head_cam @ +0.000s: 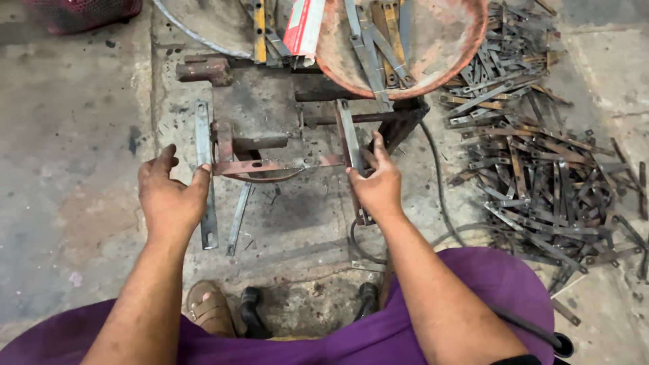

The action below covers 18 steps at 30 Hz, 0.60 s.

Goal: The person positions metal strips onto a fixture by hand and welds them together using a welding tool.

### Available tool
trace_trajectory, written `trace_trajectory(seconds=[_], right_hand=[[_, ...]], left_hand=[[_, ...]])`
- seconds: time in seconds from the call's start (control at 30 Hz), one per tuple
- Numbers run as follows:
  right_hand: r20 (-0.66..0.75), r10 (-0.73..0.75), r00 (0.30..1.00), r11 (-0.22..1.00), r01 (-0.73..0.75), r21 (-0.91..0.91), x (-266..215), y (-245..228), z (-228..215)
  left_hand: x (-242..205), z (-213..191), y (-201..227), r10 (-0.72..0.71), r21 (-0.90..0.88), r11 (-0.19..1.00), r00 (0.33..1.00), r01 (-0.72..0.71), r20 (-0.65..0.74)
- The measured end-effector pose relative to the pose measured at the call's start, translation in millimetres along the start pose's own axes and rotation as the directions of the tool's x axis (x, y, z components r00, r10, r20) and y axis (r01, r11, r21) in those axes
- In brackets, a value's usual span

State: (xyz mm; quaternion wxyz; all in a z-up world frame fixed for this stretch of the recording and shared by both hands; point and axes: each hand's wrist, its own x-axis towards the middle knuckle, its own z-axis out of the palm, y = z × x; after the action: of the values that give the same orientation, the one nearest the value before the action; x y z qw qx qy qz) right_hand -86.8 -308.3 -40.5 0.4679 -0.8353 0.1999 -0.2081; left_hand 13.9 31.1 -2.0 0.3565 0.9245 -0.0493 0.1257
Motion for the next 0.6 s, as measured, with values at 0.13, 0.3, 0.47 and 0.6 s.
trace_trajectory(seconds=[0.13,0.3,0.47,0.6], right_hand=[[-0.002,-0.049,0.999,0.998,0.049,0.032,-1.2,-1.6,5.3],[0.006,0.015,1.0,0.999,-0.015,-0.038,-1.4,-9.3,6.7],[0.014,0.01,1.0,0.998,-0.009,-0.059,-1.8,-17.7,5.9],[0.017,0.062,0.998,0.996,-0.061,-0.072,-2.6,-20.1,5.9]], left_hand=[[1.4,-2.3,5.6,-0.029,0.011,1.0,0.999,0.029,0.022],[2.5,-5.0,7.9,-0.059,0.032,0.998,0.997,0.057,0.046],[3.5,-2.1,3.8,-0.042,0.061,0.997,0.999,0.04,0.024],[4.7,-0.3,0.7,-0.04,0.056,0.998,0.999,0.039,0.031]])
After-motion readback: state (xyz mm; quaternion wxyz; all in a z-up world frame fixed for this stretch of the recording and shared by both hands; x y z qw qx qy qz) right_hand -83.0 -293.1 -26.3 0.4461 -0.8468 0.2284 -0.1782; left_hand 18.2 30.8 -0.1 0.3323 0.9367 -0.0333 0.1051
